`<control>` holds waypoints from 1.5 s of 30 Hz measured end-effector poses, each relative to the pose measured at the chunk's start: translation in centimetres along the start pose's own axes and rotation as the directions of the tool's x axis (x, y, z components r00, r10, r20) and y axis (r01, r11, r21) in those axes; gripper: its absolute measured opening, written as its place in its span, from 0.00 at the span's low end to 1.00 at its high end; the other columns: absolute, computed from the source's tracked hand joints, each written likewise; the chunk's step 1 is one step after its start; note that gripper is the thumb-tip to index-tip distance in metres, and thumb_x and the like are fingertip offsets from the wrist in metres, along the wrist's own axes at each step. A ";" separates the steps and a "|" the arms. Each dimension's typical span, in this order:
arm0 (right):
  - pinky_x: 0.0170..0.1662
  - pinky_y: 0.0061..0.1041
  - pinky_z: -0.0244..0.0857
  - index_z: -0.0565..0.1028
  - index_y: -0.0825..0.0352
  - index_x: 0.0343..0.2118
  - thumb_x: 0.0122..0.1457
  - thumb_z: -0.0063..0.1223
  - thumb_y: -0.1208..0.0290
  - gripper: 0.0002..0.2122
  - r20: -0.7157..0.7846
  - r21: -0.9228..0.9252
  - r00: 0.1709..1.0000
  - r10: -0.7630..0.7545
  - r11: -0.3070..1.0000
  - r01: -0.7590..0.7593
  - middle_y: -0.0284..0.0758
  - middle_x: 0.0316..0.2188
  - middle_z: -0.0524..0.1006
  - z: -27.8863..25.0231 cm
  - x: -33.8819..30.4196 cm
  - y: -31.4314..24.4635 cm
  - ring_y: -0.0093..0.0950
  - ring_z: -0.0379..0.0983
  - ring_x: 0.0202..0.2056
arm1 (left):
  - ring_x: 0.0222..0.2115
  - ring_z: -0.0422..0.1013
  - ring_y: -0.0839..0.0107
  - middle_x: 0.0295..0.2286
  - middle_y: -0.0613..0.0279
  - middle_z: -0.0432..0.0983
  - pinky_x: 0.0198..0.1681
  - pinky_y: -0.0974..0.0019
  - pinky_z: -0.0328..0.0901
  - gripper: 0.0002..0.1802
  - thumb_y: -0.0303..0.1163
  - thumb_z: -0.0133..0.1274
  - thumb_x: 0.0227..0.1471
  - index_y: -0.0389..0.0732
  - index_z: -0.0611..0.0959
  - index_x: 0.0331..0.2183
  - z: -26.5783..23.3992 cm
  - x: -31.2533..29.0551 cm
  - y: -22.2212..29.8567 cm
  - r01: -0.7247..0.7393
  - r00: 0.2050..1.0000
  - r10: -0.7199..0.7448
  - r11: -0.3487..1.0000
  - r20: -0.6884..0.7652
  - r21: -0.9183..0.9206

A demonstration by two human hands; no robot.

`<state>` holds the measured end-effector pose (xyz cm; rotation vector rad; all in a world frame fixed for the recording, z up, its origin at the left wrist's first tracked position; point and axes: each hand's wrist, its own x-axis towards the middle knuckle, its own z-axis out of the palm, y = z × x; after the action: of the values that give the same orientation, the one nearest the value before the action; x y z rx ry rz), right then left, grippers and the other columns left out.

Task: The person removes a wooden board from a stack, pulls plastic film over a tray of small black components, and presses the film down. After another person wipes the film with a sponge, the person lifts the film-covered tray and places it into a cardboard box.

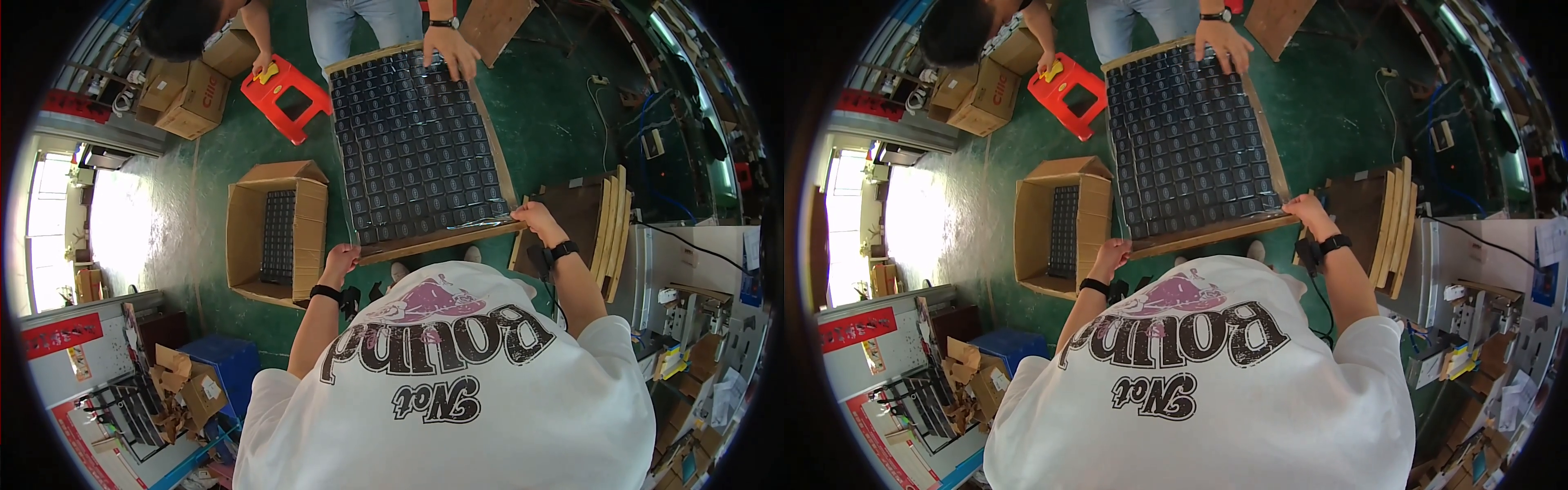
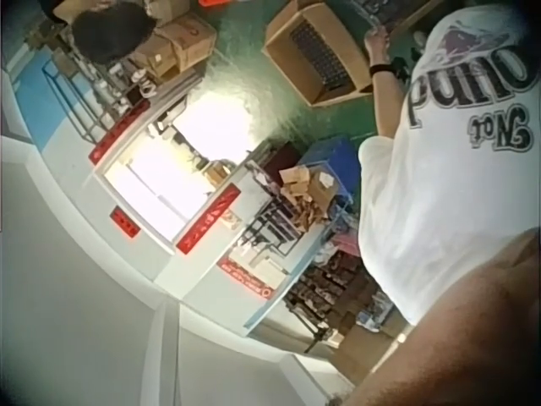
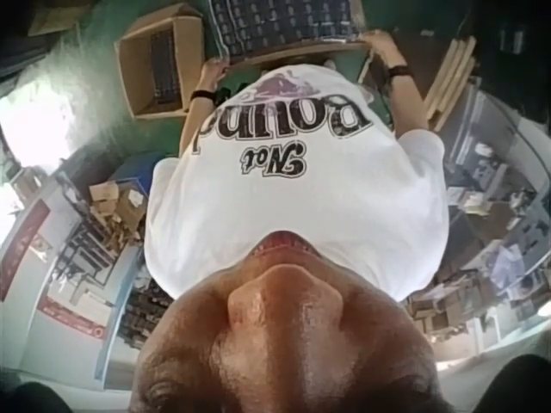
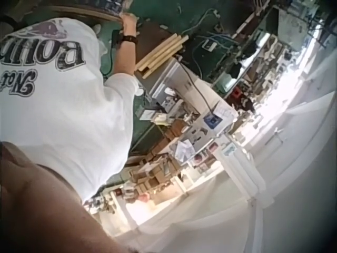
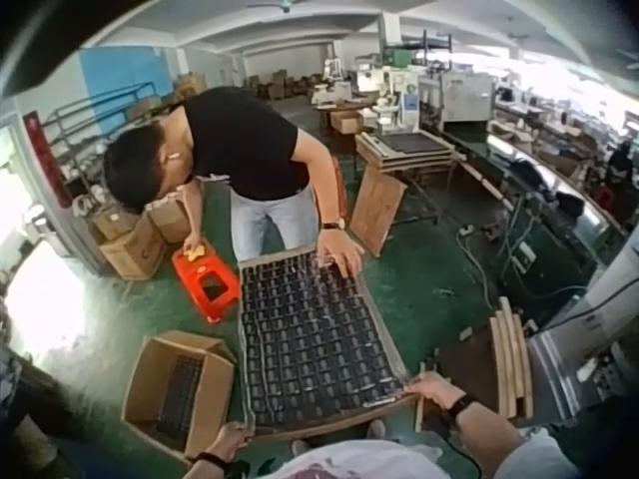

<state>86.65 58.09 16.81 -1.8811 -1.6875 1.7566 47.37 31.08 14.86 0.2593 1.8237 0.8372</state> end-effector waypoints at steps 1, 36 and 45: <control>0.17 0.21 0.50 0.73 0.66 0.22 0.40 0.58 0.65 0.10 0.002 0.011 1.000 -0.006 1.000 0.006 0.28 0.16 0.70 0.0 0.0 0.1 0.20 0.60 0.16 | 0.18 0.62 0.82 0.17 0.71 0.67 0.20 0.79 0.58 0.08 0.35 0.52 0.45 0.41 0.74 0.23 0.0 0.0 0.1 0.003 1.000 -0.003 1.000 -0.002 0.005; 0.24 0.19 0.56 0.73 0.69 0.22 0.44 0.57 0.65 0.11 -0.211 0.021 0.970 -0.123 0.991 0.130 0.30 0.16 0.70 0.8 -1.1 0.2 0.18 0.63 0.18 | 0.19 0.61 0.82 0.19 0.71 0.68 0.22 0.78 0.58 0.09 0.33 0.51 0.47 0.37 0.76 0.29 -1.0 -1.4 2.2 -0.161 0.977 0.155 0.987 0.145 0.025; 0.18 0.12 0.51 0.72 0.64 0.23 0.48 0.55 0.64 0.09 -0.123 0.009 0.988 -0.095 0.995 0.097 0.25 0.17 0.71 0.2 -1.5 -1.2 0.13 0.59 0.17 | 0.19 0.61 0.83 0.19 0.71 0.68 0.22 0.78 0.57 0.09 0.33 0.51 0.47 0.38 0.76 0.29 -0.5 -2.5 3.6 -0.191 0.973 0.196 0.980 0.123 -0.052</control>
<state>86.13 57.41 18.49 -1.8270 -1.6857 1.5807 47.17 32.13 19.09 0.4604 1.6784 0.9688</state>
